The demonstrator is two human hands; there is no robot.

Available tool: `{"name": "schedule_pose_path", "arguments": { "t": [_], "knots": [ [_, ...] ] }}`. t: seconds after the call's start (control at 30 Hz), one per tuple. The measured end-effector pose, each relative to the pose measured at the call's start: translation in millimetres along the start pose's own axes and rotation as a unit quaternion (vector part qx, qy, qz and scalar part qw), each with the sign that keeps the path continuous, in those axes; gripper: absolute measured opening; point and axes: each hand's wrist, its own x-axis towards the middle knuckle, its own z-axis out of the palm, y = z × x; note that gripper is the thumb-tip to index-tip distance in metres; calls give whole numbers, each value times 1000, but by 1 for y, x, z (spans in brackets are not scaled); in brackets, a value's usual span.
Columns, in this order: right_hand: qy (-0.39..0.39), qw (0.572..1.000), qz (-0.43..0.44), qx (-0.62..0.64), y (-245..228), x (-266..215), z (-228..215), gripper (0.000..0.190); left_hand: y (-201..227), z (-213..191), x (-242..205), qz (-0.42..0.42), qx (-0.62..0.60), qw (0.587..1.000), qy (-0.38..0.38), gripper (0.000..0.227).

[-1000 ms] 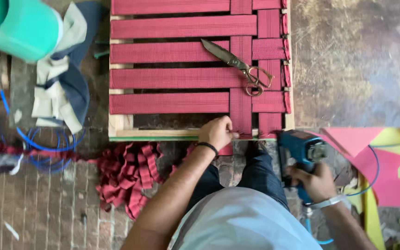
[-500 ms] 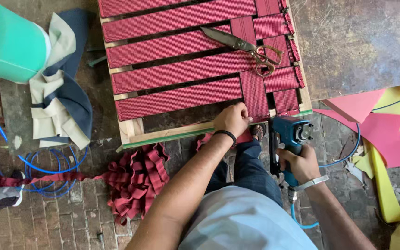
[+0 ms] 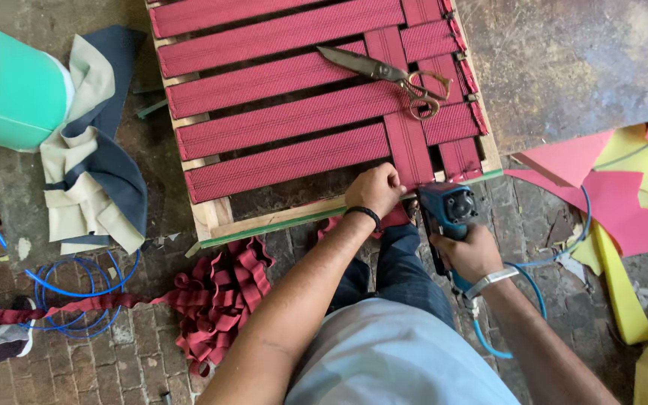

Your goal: The person weaves red straps into a wooden frame using a pneumatic nail gun to secure the ends. They repeatedly thread the straps through the existing weave, staple them, and trim the excess material with scissors.

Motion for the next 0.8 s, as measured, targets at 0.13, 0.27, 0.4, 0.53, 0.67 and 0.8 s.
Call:
{"name": "schedule_pose_path", "arguments": {
  "t": [0.13,0.27,0.4,0.53,0.67,0.8],
  "knots": [
    [-24,996,14,84,-4,-5,2,4,-14,5,-6,17,-54,998,39,20],
    [-24,1000,-9,3,-18,-6,5,29,-42,4,-7,26,-202,974,99,17],
    [-31,999,13,-8,-22,-6,9,10,-64,10,-9,25,-329,938,105,15],
    [-58,996,5,68,-19,-4,-2,27,-74,8,-7,24,-330,939,95,15],
    [12,976,-24,217,-18,13,-29,9,-83,5,-9,31,-390,919,51,16],
    [9,946,-141,293,-25,75,-76,19,-92,10,-8,57,-431,901,2,22]
  ]
}}
